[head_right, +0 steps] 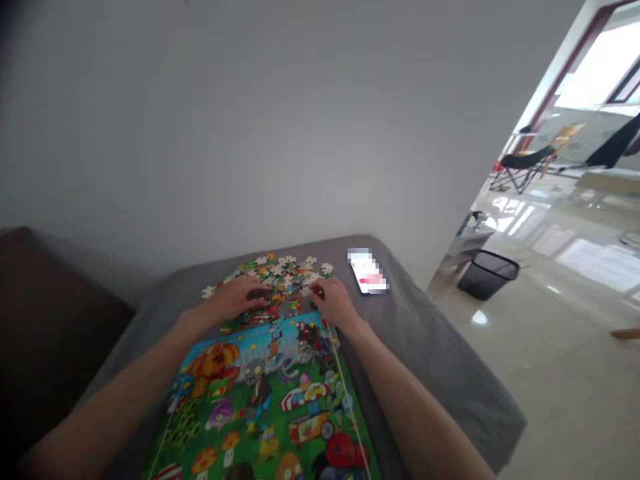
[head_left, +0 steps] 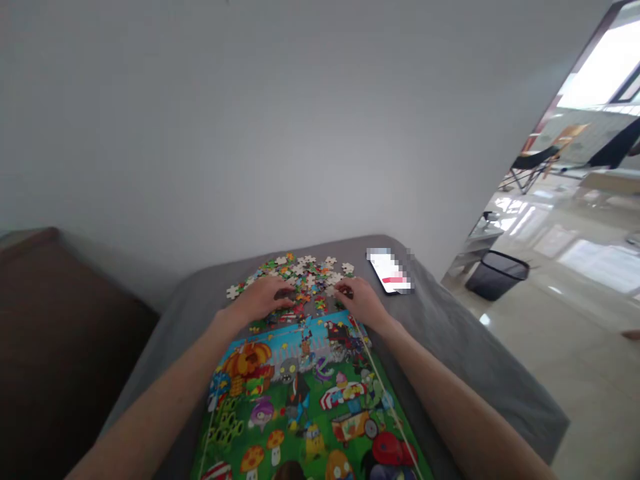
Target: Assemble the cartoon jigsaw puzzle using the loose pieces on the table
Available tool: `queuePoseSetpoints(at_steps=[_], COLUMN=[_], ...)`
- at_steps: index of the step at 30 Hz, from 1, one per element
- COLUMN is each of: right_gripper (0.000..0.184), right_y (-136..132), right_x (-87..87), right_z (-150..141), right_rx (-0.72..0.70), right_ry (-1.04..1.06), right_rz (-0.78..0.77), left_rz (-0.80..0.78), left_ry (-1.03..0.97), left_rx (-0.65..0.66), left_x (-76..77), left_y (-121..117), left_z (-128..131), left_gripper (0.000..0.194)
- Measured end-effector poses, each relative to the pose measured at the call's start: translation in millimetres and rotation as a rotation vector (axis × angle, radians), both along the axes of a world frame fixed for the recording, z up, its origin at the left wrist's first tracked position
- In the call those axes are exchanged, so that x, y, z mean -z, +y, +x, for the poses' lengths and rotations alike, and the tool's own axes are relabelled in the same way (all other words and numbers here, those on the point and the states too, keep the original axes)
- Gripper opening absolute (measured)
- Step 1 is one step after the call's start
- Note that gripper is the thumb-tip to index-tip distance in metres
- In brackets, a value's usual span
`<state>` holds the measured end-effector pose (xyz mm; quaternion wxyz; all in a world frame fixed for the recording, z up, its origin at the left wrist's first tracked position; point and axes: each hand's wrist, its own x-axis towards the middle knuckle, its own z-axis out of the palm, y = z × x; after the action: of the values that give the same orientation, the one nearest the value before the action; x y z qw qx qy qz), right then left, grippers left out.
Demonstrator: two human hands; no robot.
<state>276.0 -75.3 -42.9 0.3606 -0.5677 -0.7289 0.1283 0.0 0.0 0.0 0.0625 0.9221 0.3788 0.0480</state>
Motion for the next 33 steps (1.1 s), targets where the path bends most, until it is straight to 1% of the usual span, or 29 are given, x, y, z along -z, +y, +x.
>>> queuePoseSetpoints(at_steps=[3, 6, 9, 11, 14, 17, 19, 21, 24, 27, 30, 33], right_gripper=[0.01, 0.007, 0.017, 0.022, 0.021, 0.031, 0.039, 0.043, 0.042, 0.04, 0.04, 0.038], right_y=[-1.7, -5.6, -8.9, -8.8, -5.4, -1.3, 0.5, 1.6, 3.5, 6.1, 8.2, 8.1], right_x=[-1.6, -3.6, -5.9, -6.9, -5.6, -0.9, 2.6, 5.3, 7.5, 8.2, 8.1, 7.5], right_z=[1.3, 0.4, -1.2, -0.7, 3.5, 9.2, 11.0, 10.3, 5.5, -0.1, -3.4, -4.3], right_rx=[-0.019, -0.102, -0.155, -0.119, -0.01, 0.069, 0.069, 0.052, 0.029, 0.016, 0.061, 0.099], right_ry=[-0.059, -0.153, -0.255, -0.26, -0.226, -0.208, -0.211, -0.227, -0.256, -0.256, -0.237, -0.235], right_rz=[0.049, 0.051, 0.047, 0.049, 0.046, 0.034, 0.011, -0.015, -0.019, -0.005, -0.011, -0.013], left_rz=[-0.047, -0.112, -0.116, -0.079, -0.029, 0.006, 0.057, 0.124, 0.186, 0.194, 0.19, 0.197], left_ry=[0.015, -0.004, -0.026, -0.027, -0.032, -0.073, -0.115, -0.142, -0.139, -0.112, -0.068, -0.067], left_rx=[-0.013, 0.041, 0.059, 0.056, 0.03, -0.025, -0.013, 0.001, -0.047, -0.077, -0.064, -0.058], left_x=[-2.4, -4.5, -5.5, -5.2, -2.6, 3.0, 7.4, 11.3, 14.8, 16.3, 16.2, 14.3], left_y=[0.0, -1.0, -3.1, -4.4, -4.0, 0.6, 5.0, 9.8, 16.8, 23.1, 26.5, 25.3], left_z=[-4.4, -11.1, -14.1, -13.5, -11.2, -9.4, -8.7, -8.0, -6.2, -3.0, 2.4, 8.1], left_gripper=[0.034, 0.032, 0.031, 0.033, 0.037, 0.042, 0.041, 0.04, 0.04, 0.042, 0.04, 0.038])
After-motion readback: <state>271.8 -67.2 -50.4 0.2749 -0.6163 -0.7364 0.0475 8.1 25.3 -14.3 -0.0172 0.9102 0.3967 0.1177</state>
